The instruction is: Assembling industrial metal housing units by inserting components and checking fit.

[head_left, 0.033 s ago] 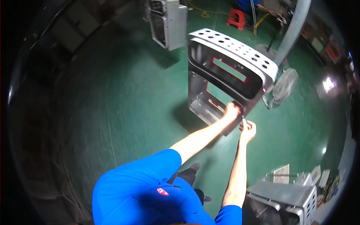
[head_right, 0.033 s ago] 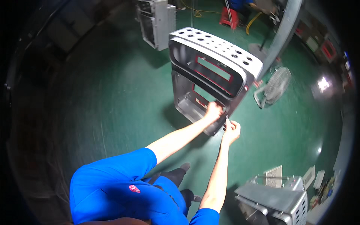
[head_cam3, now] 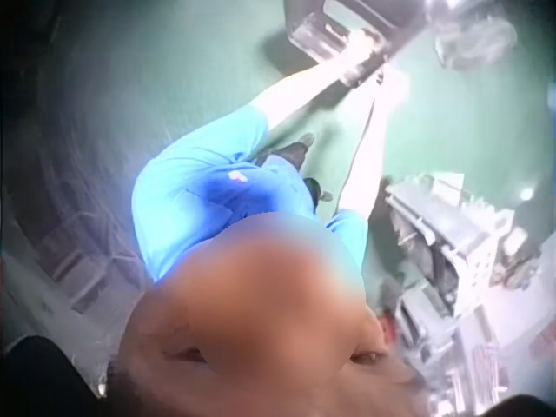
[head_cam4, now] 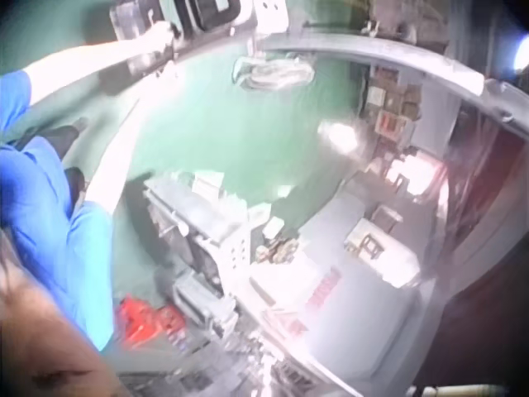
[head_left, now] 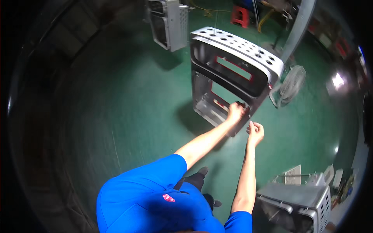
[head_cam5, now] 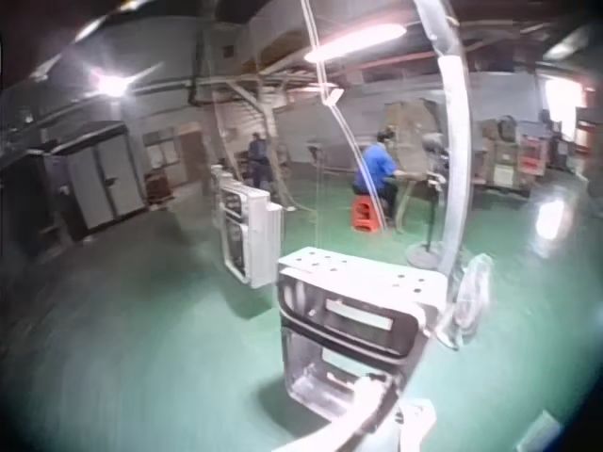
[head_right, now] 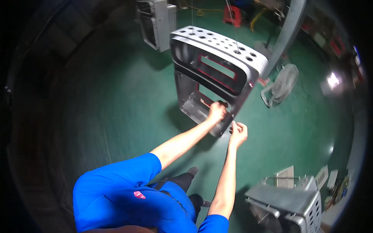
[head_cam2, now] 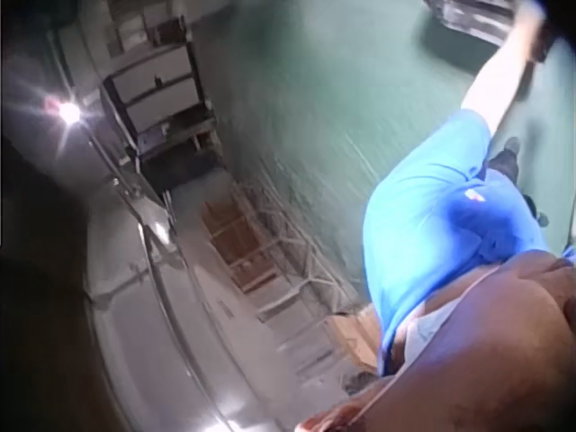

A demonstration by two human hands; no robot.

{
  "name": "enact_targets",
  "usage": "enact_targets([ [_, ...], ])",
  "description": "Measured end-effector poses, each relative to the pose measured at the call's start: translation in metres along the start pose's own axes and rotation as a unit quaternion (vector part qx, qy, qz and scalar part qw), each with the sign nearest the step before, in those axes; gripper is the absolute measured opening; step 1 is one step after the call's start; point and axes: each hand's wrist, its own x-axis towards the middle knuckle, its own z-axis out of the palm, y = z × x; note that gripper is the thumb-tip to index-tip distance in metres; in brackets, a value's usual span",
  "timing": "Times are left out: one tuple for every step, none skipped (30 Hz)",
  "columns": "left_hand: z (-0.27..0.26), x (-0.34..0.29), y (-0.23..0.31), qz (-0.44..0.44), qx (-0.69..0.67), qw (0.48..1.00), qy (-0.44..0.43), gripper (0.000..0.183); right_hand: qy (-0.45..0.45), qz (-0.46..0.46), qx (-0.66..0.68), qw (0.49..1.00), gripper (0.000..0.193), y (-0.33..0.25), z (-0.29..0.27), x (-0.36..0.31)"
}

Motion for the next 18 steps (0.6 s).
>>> enact_targets([
  [-0.015,-0.017,-0.005,0.038,0.022,0.999,0.001,0.017,-0.019,0.009,0.041,0.999,0.02,0.001,-0.01,-0.015],
  [-0.037,-0.032,-0.012,-0.016,-0.044,0.997,-0.064,0.014,-0.034,0.063,0.087,0.994,0.02,-0.001,-0.017,-0.037],
  [-0.056,-0.047,-0.019,-0.079,-0.105,0.984,-0.124,0.011,-0.085,0.076,0.073,0.991,0.019,-0.02,-0.031,-0.059],
  [-0.049,-0.08,-0.021,-0.134,-0.045,0.984,-0.109,0.013,-0.071,0.09,0.128,0.985,0.022,-0.013,-0.047,-0.074],
  [-0.054,-0.104,-0.03,-0.17,-0.007,0.974,-0.148,0.019,-0.076,0.13,0.117,0.982,0.022,-0.019,-0.058,-0.09],
  [-0.058,-0.132,-0.042,-0.164,0.094,0.953,-0.235,0.021,-0.09,0.161,0.106,0.977,0.02,-0.006,-0.076,-0.105],
  [-0.056,-0.161,-0.054,-0.159,0.113,0.937,-0.29,0.022,-0.076,0.162,0.137,0.974,0.019,0.006,-0.093,-0.122],
  [-0.051,-0.191,-0.066,-0.147,0.13,0.92,-0.339,0.024,-0.07,0.158,0.171,0.97,0.017,0.017,-0.114,-0.14],
  [-0.043,-0.22,-0.076,-0.177,0.117,0.908,-0.361,0.025,-0.062,0.139,0.167,0.974,0.017,0.023,-0.14,-0.161],
  [-0.032,-0.236,-0.087,-0.201,0.104,0.897,-0.38,0.025,-0.056,0.113,0.162,0.979,0.016,0.03,-0.16,-0.172],
  [-0.024,-0.242,-0.093,-0.226,0.123,0.879,-0.401,0.026,-0.028,0.118,0.17,0.978,0.014,0.037,-0.17,-0.18],
  [-0.008,-0.265,-0.097,-0.244,0.118,0.87,-0.413,0.025,0.013,0.124,0.166,0.978,0.014,0.04,-0.192,-0.193],
  [0.008,-0.284,-0.102,-0.254,0.125,0.857,-0.431,0.025,0.053,0.13,0.165,0.976,0.013,0.043,-0.213,-0.205],
  [0.023,-0.298,-0.106,-0.26,0.131,0.849,-0.442,0.025,0.083,0.137,0.164,0.973,0.012,0.039,-0.231,-0.215],
  [0.039,-0.311,-0.109,-0.264,0.122,0.835,-0.467,0.024,0.096,0.128,0.2,0.967,0.012,0.036,-0.254,-0.226],
  [0.055,-0.323,-0.117,-0.245,0.161,0.821,-0.489,0.024,0.117,0.104,0.232,0.96,0.011,0.029,-0.275,-0.238],
  [0.07,-0.337,-0.122,-0.243,0.18,0.806,-0.509,0.023,0.146,0.072,0.243,0.956,0.011,0.029,-0.293,-0.246],
  [0.085,-0.353,-0.129,-0.24,0.197,0.79,-0.528,0.022,0.174,0.041,0.254,0.951,0.01,0.031,-0.313,-0.253],
])
